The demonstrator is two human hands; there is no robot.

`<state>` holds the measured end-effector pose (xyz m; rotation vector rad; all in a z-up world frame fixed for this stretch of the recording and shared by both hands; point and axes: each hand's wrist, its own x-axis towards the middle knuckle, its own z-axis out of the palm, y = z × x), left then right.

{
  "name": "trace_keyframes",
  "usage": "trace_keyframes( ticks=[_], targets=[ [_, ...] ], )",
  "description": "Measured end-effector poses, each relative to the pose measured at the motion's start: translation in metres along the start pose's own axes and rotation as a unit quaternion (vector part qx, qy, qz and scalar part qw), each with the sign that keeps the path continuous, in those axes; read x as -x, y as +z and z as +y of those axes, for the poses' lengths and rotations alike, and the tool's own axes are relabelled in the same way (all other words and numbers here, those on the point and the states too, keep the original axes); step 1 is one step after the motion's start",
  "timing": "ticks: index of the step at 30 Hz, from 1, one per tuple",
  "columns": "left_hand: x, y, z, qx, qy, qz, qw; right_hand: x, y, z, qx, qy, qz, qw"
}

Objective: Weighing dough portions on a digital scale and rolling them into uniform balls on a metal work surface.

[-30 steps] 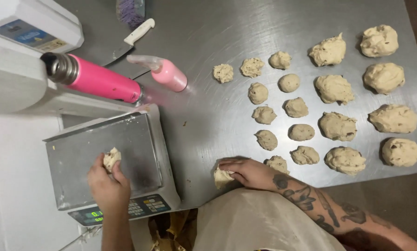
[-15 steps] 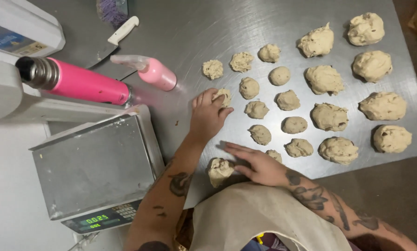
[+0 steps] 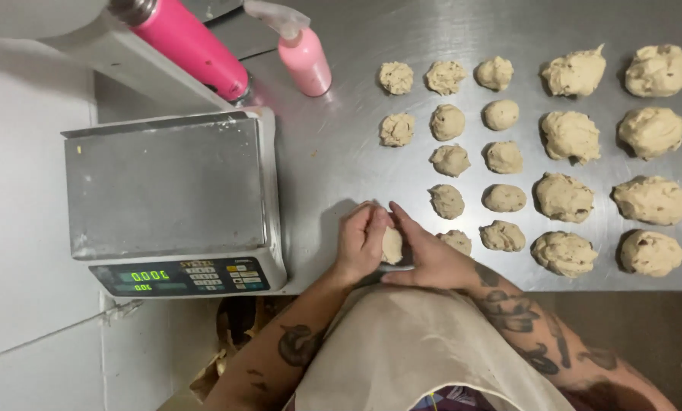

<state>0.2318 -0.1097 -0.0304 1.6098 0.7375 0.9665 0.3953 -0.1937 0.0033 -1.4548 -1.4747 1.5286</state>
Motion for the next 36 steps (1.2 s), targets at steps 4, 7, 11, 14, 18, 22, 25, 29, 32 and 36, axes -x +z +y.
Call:
trace_keyframes(
  ticks=[4,7,11,14,18,22,25,29,32,36],
  targets=[
    [-0.009,-0.01,0.06,0.046,0.015,-0.03,0.998,-0.029,0.002,-0.016,-0.102,-0.065,0.014,0.993],
    [0.001,-0.012,0.063,-0.136,0.034,-0.03,0.99,-0.031,0.024,0.009,-0.099,-0.034,0.014,0.994],
    [-0.012,-0.026,0.055,-0.209,-0.084,0.163,0.961,-0.029,0.026,-0.017,-0.106,0.009,-0.016,0.994],
    [-0.013,-0.028,0.07,-0.192,-0.077,0.17,0.964,-0.025,-0.004,-0.059,-0.074,-0.075,-0.106,0.989],
    [-0.014,-0.013,0.131,-0.205,0.12,0.08,0.968,-0.043,-0.008,-0.051,-0.098,-0.298,-0.113,0.943],
    [-0.015,-0.024,0.103,-0.275,0.091,0.141,0.947,-0.075,0.021,-0.016,-0.057,-0.224,-0.108,0.967],
    [-0.025,-0.059,0.057,-0.305,0.059,0.202,0.929,-0.072,0.034,-0.041,-0.002,-0.099,-0.075,0.992],
    [-0.041,-0.156,0.009,-0.439,-0.03,0.298,0.847,-0.012,0.034,-0.178,0.317,-0.2,-0.227,0.899],
    [-0.035,-0.202,0.03,-0.471,-0.021,0.281,0.836,-0.001,0.002,-0.201,0.19,-0.293,-0.201,0.915],
    [-0.001,-0.217,0.045,-0.523,-0.012,0.261,0.811,-0.011,-0.03,-0.138,0.059,0.029,0.015,0.998]
  ],
)
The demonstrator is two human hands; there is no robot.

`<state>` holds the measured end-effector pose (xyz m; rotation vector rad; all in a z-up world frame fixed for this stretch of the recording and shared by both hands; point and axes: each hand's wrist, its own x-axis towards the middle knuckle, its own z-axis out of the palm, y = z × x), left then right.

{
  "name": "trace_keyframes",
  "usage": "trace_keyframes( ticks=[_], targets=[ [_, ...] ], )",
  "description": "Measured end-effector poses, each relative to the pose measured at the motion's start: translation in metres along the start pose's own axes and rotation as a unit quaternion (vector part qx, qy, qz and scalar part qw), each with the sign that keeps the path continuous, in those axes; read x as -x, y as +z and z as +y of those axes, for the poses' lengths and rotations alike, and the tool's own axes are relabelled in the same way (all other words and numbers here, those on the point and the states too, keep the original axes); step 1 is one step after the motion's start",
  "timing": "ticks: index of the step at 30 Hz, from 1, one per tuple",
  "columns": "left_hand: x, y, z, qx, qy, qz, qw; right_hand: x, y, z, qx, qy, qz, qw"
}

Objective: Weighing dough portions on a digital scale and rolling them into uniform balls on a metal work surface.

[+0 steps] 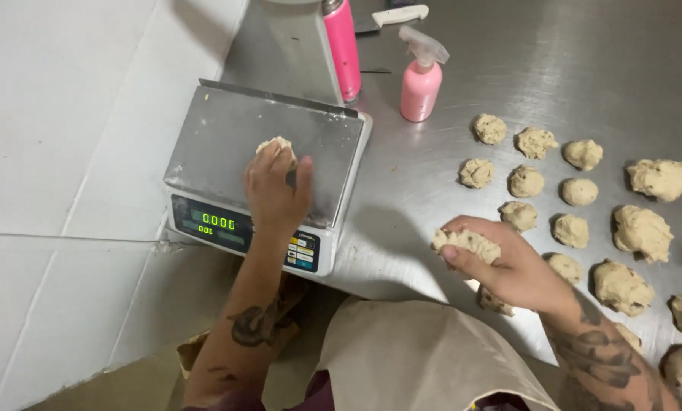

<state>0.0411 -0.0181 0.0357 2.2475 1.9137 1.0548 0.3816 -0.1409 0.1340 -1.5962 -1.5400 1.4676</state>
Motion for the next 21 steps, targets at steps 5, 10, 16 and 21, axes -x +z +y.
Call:
trace_keyframes(
  ticks=[5,10,16,21],
  targets=[
    [0.038,-0.003,0.042,0.061,0.001,0.043,0.997,-0.002,0.029,0.046,-0.105,0.037,-0.001,0.994],
    [0.077,-0.002,0.131,0.433,-0.016,-0.267,0.861,-0.004,0.048,0.037,-0.208,0.142,0.045,0.967],
    [0.095,0.012,0.153,0.451,0.087,-0.246,0.854,0.002,0.048,0.054,-0.272,0.041,0.102,0.956],
    [0.098,0.004,0.146,0.464,0.091,-0.268,0.839,0.006,0.046,0.089,-0.381,0.088,0.019,0.92]
  ],
)
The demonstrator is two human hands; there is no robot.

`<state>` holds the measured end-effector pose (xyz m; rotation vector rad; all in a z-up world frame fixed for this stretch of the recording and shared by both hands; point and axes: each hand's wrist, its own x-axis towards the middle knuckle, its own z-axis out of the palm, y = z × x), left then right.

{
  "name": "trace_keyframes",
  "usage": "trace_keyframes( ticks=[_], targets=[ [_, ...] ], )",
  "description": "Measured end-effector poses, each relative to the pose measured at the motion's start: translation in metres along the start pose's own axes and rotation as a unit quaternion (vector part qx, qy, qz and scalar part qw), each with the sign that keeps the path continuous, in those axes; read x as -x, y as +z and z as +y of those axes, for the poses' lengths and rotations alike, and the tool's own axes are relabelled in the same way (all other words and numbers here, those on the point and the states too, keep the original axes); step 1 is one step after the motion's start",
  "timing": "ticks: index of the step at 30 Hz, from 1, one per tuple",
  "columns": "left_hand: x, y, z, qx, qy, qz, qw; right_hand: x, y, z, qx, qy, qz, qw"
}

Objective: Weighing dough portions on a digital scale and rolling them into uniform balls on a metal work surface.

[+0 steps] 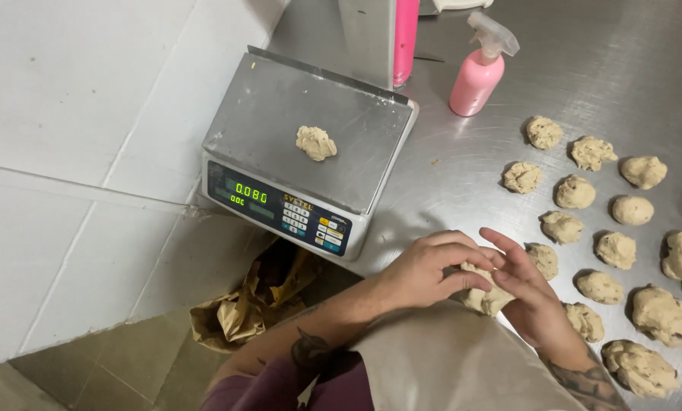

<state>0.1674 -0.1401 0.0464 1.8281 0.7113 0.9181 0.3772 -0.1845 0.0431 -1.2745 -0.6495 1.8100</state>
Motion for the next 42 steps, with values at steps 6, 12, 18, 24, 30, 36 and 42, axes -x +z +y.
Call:
trace_keyframes(
  ticks=[6,12,18,24,30,36,42],
  targets=[
    [0.006,0.004,0.002,0.008,0.041,0.023,0.999,-0.012,-0.022,0.027,0.006,0.067,0.043,0.997],
    [-0.018,-0.066,0.006,-0.165,-0.05,-0.048,0.984,-0.019,-0.028,0.042,0.028,0.161,0.086,0.983],
    [-0.037,-0.138,-0.007,-0.315,-0.156,0.104,0.93,0.007,0.011,0.007,-0.062,0.108,0.0,0.992],
    [-0.027,-0.119,-0.052,-0.302,-0.083,0.122,0.942,-0.009,0.016,0.002,0.07,0.053,-0.033,0.996],
    [-0.009,-0.199,-0.128,-0.429,-0.177,0.227,0.856,-0.019,0.025,0.005,-0.073,0.119,0.072,0.987],
    [0.018,-0.124,-0.039,0.133,-0.146,0.308,0.931,-0.034,0.039,-0.005,-0.109,-0.083,-0.12,0.983],
    [0.036,-0.057,0.017,0.149,-0.225,0.117,0.956,-0.044,0.051,-0.013,0.062,-0.071,-0.165,0.982]
  ],
)
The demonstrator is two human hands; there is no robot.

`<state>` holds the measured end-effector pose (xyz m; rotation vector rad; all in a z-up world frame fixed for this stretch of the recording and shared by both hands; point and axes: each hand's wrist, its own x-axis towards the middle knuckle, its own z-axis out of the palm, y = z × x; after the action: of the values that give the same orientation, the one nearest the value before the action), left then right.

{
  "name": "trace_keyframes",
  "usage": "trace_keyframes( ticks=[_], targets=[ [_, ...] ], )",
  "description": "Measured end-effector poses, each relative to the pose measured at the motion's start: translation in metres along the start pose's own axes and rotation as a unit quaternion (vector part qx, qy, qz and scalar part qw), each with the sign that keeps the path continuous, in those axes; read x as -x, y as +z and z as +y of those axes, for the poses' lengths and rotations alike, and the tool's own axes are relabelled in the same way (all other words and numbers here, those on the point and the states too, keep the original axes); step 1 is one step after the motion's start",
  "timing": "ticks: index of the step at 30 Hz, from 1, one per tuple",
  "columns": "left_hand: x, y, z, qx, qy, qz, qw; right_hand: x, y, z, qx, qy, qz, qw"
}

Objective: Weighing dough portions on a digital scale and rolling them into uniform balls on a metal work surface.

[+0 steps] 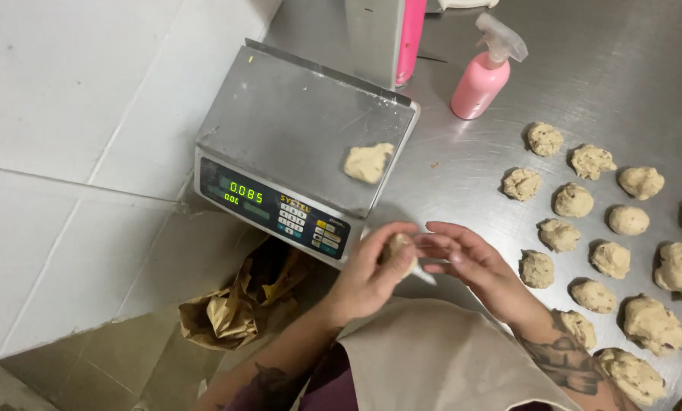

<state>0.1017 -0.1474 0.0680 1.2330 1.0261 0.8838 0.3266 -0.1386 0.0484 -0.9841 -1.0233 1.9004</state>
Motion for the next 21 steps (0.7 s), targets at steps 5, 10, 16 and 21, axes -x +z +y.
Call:
trace_keyframes(
  ticks=[5,10,16,21],
  targets=[
    [0.002,0.022,0.014,-0.159,0.091,-0.089,0.979,0.015,-0.006,0.005,0.122,0.021,-0.012,0.992],
    [-0.02,0.04,-0.011,-0.276,0.166,-0.193,0.927,0.043,-0.024,0.018,0.097,0.128,0.033,0.986],
    [-0.087,0.1,-0.109,-0.287,0.271,-0.141,0.908,0.1,-0.048,0.025,0.085,0.127,0.232,0.961],
    [-0.168,0.14,-0.177,-0.303,0.304,-0.044,0.902,0.164,-0.067,0.056,-0.04,0.089,0.379,0.92]
  ],
)
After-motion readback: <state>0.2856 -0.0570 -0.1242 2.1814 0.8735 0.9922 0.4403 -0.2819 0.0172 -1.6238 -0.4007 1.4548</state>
